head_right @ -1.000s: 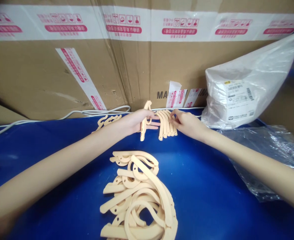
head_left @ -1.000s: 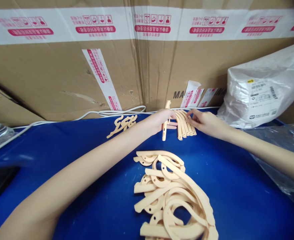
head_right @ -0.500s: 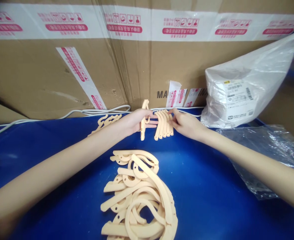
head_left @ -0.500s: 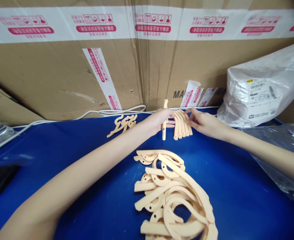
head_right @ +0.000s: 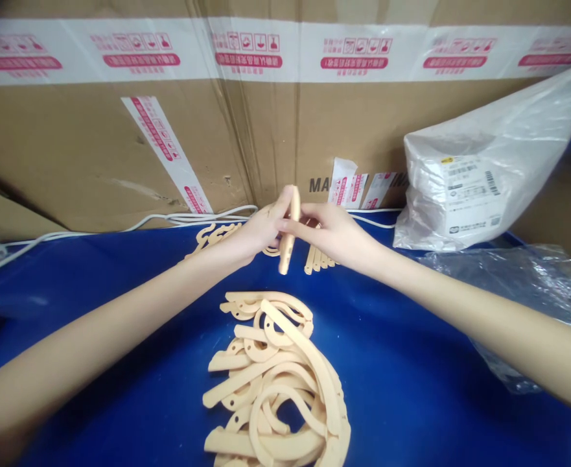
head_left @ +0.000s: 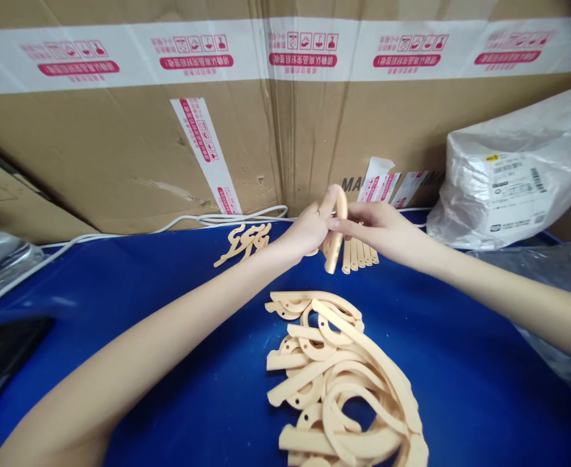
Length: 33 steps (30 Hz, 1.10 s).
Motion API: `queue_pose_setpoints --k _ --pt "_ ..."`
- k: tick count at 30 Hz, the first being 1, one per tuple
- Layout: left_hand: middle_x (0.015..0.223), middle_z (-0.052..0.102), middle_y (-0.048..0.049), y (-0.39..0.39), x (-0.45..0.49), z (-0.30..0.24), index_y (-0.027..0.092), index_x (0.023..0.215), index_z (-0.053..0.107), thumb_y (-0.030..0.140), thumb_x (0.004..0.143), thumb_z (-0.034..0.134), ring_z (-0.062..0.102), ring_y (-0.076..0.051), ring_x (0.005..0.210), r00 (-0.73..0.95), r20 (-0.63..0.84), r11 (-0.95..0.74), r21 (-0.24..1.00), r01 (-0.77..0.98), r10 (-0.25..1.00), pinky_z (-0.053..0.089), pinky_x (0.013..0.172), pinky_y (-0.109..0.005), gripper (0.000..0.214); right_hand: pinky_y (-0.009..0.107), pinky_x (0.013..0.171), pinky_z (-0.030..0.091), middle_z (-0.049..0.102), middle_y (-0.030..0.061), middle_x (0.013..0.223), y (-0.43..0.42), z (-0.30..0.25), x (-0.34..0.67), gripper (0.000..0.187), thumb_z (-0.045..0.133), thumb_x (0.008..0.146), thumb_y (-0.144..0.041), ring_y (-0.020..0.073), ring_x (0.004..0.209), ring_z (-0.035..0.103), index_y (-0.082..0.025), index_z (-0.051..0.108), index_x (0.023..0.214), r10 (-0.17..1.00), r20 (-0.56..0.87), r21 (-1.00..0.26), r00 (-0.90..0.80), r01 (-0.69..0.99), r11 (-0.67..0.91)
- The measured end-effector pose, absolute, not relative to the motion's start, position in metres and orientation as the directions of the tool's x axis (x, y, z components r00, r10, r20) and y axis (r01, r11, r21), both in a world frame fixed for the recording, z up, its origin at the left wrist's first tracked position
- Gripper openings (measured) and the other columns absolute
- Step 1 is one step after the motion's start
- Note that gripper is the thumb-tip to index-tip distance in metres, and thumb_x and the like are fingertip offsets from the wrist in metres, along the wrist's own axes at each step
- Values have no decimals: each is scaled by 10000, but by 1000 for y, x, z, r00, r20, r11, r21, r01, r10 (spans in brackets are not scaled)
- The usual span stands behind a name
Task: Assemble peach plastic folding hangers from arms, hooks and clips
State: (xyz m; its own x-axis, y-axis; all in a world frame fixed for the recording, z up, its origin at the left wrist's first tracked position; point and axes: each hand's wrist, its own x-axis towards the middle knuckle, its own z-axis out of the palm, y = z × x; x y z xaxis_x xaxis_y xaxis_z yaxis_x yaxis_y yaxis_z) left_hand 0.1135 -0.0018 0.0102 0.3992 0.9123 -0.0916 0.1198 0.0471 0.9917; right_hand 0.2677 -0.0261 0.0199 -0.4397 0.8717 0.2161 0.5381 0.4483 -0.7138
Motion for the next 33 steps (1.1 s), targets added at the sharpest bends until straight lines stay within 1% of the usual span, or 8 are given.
queue_pose_setpoints --k 8,13,16,22,25,27,29,33 --pt "697 492 8 -11 67 38 170 634 480 262 945 426 475 -114 676 346 217 -327 895 303 913 392 647 -205 329 252 473 336 551 -17 581 -18 38 277 379 529 886 -517 110 503 475 -183 637 742 903 252 -728 -349 546 414" --pt "612 414 27 -19 56 46 181 625 471 288 935 419 407 -114 576 461 206 -404 830 384 863 308 558 -225 332 278 547 347 646 43 778 -21 51 285 325 453 935 -433 158 632 543 -193 663 993 742 547 -187 -388 807 560" --pt "569 348 43 -26 61 41 203 651 419 313 957 377 338 -115 506 484 212 -412 839 356 849 266 517 -247 328 304 551 319 650 96 755 -21 49 282 383 348 954 -393 201 637 558 -168 657 984 747 511 59 -425 884 463" --pt "655 454 20 -32 70 14 213 718 427 291 988 314 459 -138 624 389 365 -523 708 474 846 325 632 -263 302 262 466 344 499 -2 524 -16 35 280 426 292 983 -399 121 438 464 -176 577 759 862 263 -266 -434 826 497" --pt "672 480 19 -33 76 2 212 739 431 303 998 279 486 -139 639 385 347 -506 722 472 855 342 647 -263 314 245 373 262 361 -64 459 -14 33 285 416 341 963 -495 87 346 313 -197 519 734 926 91 -580 -366 736 348" --pt "658 482 20 -33 80 -3 210 736 424 303 998 276 485 -141 636 367 355 -502 720 479 860 340 651 -267 315 246 390 267 369 -62 473 -14 34 290 399 404 935 -518 86 368 322 -194 529 737 937 41 -637 -346 714 291" --pt "637 477 22 -31 84 -4 207 723 421 307 996 283 477 -142 627 357 360 -500 718 484 862 336 648 -270 322 256 465 322 470 -19 533 -13 35 294 412 380 946 -485 106 449 425 -178 567 745 913 90 -494 -398 778 388" --pt "585 444 28 -23 88 1 201 659 407 320 986 298 435 -125 557 386 328 -491 732 473 862 321 586 -265 364 299 524 283 601 79 651 -14 37 298 463 269 969 -416 186 558 542 -158 626 827 857 172 134 -486 873 469"
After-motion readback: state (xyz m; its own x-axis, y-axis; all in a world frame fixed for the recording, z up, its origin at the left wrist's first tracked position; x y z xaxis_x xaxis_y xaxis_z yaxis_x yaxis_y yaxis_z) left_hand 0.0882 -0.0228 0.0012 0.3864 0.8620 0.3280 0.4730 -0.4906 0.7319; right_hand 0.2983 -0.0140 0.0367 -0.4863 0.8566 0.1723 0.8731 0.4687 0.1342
